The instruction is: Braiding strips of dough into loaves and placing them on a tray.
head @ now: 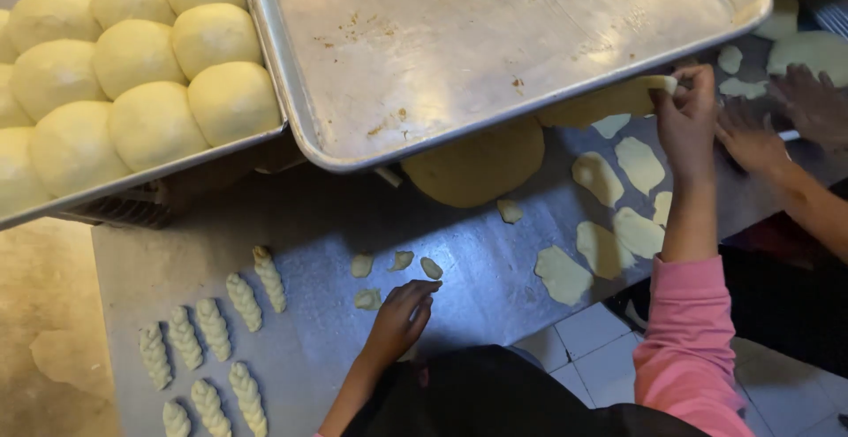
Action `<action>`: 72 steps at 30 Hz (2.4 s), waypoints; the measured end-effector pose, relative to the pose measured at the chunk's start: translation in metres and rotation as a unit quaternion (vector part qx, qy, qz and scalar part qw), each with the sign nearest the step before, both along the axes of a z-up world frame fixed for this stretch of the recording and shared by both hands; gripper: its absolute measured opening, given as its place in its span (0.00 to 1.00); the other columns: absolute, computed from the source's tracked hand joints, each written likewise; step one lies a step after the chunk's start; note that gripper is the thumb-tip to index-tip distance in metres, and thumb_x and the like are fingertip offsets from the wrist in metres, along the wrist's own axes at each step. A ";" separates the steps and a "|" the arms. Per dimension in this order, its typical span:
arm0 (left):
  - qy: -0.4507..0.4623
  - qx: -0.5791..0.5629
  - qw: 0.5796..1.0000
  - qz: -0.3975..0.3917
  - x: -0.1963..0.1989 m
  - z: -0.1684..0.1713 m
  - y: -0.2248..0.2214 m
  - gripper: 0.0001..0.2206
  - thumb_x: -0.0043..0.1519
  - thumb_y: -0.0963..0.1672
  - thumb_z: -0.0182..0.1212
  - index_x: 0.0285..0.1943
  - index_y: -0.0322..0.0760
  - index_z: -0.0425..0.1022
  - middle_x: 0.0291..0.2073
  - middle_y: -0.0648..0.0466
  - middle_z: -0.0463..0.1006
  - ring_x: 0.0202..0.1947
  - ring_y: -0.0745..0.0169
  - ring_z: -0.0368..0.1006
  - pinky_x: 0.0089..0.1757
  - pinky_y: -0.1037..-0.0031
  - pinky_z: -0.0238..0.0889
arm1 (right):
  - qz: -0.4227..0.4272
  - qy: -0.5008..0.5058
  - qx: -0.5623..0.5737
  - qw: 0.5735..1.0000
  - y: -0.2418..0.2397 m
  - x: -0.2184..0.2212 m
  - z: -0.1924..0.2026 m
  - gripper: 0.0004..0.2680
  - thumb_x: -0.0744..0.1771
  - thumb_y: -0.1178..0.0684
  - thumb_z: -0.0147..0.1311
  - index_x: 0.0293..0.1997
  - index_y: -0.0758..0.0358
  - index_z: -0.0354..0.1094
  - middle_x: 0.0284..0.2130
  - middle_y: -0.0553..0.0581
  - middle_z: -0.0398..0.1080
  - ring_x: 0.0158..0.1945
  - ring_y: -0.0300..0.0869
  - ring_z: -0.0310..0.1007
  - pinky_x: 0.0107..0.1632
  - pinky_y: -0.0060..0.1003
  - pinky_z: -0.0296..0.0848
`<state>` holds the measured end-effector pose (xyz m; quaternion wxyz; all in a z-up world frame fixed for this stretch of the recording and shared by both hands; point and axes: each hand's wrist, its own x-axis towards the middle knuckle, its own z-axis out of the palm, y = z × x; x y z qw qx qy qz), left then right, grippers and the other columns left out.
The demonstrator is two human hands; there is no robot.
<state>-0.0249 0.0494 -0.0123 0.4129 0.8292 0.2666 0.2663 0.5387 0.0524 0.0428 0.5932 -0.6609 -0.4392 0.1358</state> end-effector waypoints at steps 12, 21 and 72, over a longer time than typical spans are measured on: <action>-0.102 -0.156 0.982 -0.013 0.022 0.032 -0.025 0.16 0.67 0.40 0.60 0.65 0.36 0.71 0.55 0.49 0.77 0.47 0.57 0.75 0.52 0.67 0.69 | 0.061 0.076 0.129 0.987 -0.089 -0.142 0.192 0.07 0.76 0.64 0.50 0.59 0.64 0.54 0.43 0.55 0.69 0.41 0.35 0.70 0.44 0.24 0.69; -0.216 0.146 0.965 0.025 0.046 0.137 -0.052 0.43 0.54 0.47 0.71 0.76 0.36 0.47 0.70 0.32 0.51 0.63 0.35 0.62 0.56 0.59 0.65 | 0.315 0.274 -0.219 0.882 -0.073 -0.269 0.110 0.11 0.66 0.59 0.56 0.53 0.66 0.64 0.35 0.56 0.74 0.37 0.35 0.73 0.39 0.28 0.71; -0.068 -0.343 0.936 0.038 -0.157 -0.049 -0.010 0.15 0.70 0.50 0.53 0.42 0.35 0.76 0.31 0.58 0.74 0.34 0.70 0.68 0.39 0.76 0.64 | 0.299 0.459 -0.023 0.836 -0.113 -0.267 -0.031 0.13 0.71 0.53 0.52 0.60 0.70 0.66 0.33 0.49 0.61 0.37 0.36 0.59 0.43 0.31 0.62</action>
